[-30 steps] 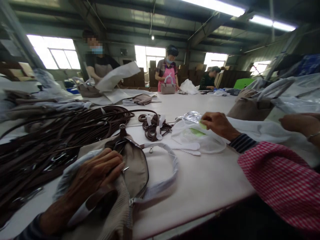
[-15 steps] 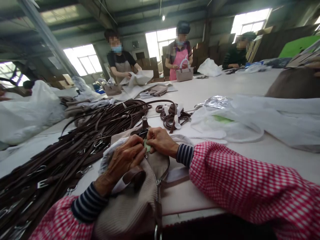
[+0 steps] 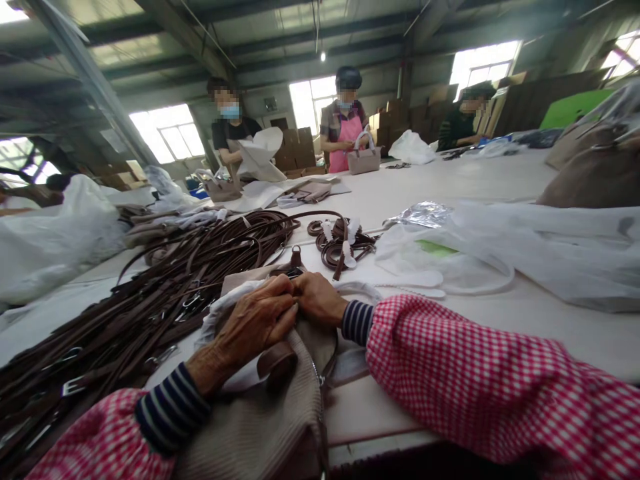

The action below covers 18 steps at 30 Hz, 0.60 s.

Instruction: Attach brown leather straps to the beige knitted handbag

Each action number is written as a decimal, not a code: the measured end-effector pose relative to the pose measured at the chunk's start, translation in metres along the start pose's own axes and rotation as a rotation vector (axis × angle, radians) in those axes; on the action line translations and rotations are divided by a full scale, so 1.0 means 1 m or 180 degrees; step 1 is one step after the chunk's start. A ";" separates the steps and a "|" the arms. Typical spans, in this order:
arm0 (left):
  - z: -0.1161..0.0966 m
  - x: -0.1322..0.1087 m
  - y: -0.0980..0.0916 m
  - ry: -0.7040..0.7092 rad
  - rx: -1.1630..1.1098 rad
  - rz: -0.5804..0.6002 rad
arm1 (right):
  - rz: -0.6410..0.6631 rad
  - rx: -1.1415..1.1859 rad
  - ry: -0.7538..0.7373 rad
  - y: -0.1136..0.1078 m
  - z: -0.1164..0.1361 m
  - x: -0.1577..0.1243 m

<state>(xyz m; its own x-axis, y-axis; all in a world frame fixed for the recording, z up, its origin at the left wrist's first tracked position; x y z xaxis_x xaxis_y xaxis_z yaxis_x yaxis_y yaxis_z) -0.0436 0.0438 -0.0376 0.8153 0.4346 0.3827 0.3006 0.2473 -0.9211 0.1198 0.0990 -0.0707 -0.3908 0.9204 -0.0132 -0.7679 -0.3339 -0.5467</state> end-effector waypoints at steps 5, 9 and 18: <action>0.002 0.001 0.001 -0.0061 -0.0034 0.0087 | -0.0358 -0.1061 -0.0442 0.008 0.003 -0.007; 0.002 -0.001 0.001 -0.0119 -0.0149 -0.0008 | -0.0303 -0.1585 -0.0681 0.011 -0.001 -0.010; 0.000 -0.002 0.002 -0.0108 -0.0209 -0.0148 | 0.0166 -0.2417 -0.1763 0.001 -0.020 -0.022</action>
<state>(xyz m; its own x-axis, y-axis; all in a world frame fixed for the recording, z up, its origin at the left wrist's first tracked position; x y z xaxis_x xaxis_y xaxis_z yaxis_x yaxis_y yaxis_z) -0.0444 0.0433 -0.0403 0.7828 0.4532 0.4264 0.3704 0.2112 -0.9045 0.1375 0.0827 -0.0883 -0.7511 0.6149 0.2404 -0.2824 0.0299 -0.9588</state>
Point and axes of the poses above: each hand's wrist, its own x-axis towards the middle knuckle, its own y-axis out of the palm, z = x × y, the point moved 1 cm from there along x, towards the middle knuckle, and after that the axes turned 13 degrees about y, right-handed, at the moved point
